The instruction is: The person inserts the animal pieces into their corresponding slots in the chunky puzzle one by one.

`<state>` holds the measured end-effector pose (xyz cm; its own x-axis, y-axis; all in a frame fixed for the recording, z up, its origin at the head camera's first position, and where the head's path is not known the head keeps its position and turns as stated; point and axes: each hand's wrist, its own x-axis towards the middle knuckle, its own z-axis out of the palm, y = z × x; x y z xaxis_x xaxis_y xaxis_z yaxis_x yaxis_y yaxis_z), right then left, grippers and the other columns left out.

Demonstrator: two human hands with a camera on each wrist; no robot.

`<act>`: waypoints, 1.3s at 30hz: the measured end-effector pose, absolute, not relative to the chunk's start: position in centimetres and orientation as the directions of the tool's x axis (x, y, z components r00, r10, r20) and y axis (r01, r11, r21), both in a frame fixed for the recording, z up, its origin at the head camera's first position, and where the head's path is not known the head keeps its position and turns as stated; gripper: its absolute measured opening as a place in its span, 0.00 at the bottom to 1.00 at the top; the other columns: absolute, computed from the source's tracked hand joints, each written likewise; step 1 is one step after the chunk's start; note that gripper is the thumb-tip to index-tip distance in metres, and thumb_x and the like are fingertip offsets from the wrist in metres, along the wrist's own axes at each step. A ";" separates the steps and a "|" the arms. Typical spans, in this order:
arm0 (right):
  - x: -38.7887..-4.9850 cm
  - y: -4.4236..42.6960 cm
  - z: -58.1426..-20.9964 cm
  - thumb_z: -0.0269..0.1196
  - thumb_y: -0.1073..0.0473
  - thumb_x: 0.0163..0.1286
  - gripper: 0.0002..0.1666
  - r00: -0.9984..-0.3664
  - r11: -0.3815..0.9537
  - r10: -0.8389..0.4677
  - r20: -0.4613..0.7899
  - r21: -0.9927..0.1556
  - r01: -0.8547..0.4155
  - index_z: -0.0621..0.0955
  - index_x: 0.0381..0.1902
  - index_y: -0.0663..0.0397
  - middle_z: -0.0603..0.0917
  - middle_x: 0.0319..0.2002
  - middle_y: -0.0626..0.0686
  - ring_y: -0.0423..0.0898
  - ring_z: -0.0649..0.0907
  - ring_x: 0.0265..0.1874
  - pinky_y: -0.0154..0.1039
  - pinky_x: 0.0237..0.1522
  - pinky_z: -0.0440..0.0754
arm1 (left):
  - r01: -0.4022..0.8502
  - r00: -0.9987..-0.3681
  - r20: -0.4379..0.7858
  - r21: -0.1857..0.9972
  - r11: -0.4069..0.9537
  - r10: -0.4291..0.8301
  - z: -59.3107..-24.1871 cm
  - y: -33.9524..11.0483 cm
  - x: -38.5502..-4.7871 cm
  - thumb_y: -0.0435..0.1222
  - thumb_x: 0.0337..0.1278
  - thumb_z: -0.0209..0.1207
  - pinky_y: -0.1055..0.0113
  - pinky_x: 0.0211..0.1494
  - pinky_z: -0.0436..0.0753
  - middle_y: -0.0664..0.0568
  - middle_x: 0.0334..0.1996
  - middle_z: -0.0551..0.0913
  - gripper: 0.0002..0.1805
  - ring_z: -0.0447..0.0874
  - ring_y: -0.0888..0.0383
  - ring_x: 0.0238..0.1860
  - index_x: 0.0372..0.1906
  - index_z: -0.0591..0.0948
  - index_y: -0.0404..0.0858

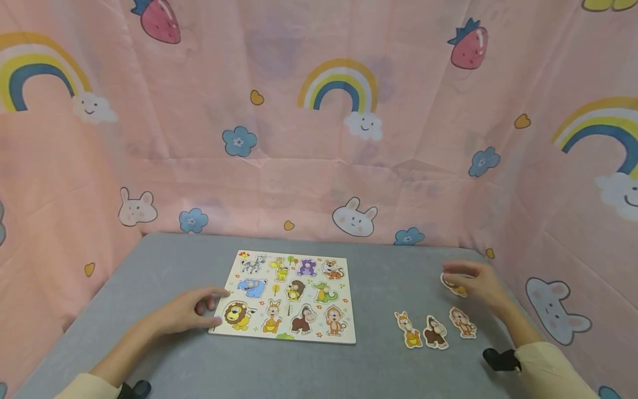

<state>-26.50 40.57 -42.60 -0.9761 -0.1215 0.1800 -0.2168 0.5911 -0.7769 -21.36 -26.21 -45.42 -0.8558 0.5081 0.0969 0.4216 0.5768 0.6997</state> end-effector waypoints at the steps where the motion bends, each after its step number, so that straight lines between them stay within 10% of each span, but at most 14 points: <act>1: -26.5 40.8 -42.6 0.68 0.56 0.72 0.26 -0.977 0.598 -0.116 0.180 -0.772 -0.213 0.79 0.61 0.69 0.83 0.55 0.64 0.39 0.85 0.42 0.43 0.37 0.83 | 0.422 -0.855 0.097 0.699 0.577 0.509 -45.4 -26.2 -21.4 0.41 0.57 0.73 0.66 0.35 0.69 0.53 0.35 0.73 0.29 0.69 0.61 0.31 0.61 0.78 0.34; 7: -26.7 42.3 -42.7 0.68 0.54 0.72 0.28 -0.978 0.669 -0.116 0.174 -0.714 -0.206 0.79 0.63 0.67 0.82 0.56 0.64 0.40 0.82 0.48 0.41 0.41 0.79 | 0.416 -0.856 0.093 0.709 0.569 0.509 -45.3 -26.2 -21.5 0.41 0.57 0.73 0.66 0.35 0.69 0.52 0.35 0.73 0.29 0.69 0.60 0.31 0.61 0.78 0.33; 17: -27.6 44.0 -44.3 0.70 0.50 0.69 0.35 -0.989 0.722 -0.082 0.124 -0.677 -0.145 0.76 0.64 0.70 0.77 0.62 0.69 0.68 0.69 0.64 0.60 0.50 0.74 | 0.418 -0.852 0.086 0.706 0.572 0.516 -45.4 -26.2 -21.6 0.41 0.57 0.73 0.66 0.35 0.69 0.52 0.35 0.73 0.29 0.69 0.61 0.31 0.61 0.78 0.34; 39: -28.4 43.9 -45.5 0.73 0.51 0.66 0.28 -0.990 0.790 -0.028 0.139 -0.604 -0.107 0.83 0.53 0.71 0.85 0.48 0.66 0.63 0.81 0.49 0.47 0.37 0.79 | 0.413 -0.851 0.079 0.712 0.567 0.520 -45.4 -26.3 -21.7 0.40 0.57 0.73 0.66 0.35 0.69 0.52 0.34 0.73 0.30 0.69 0.60 0.31 0.61 0.78 0.33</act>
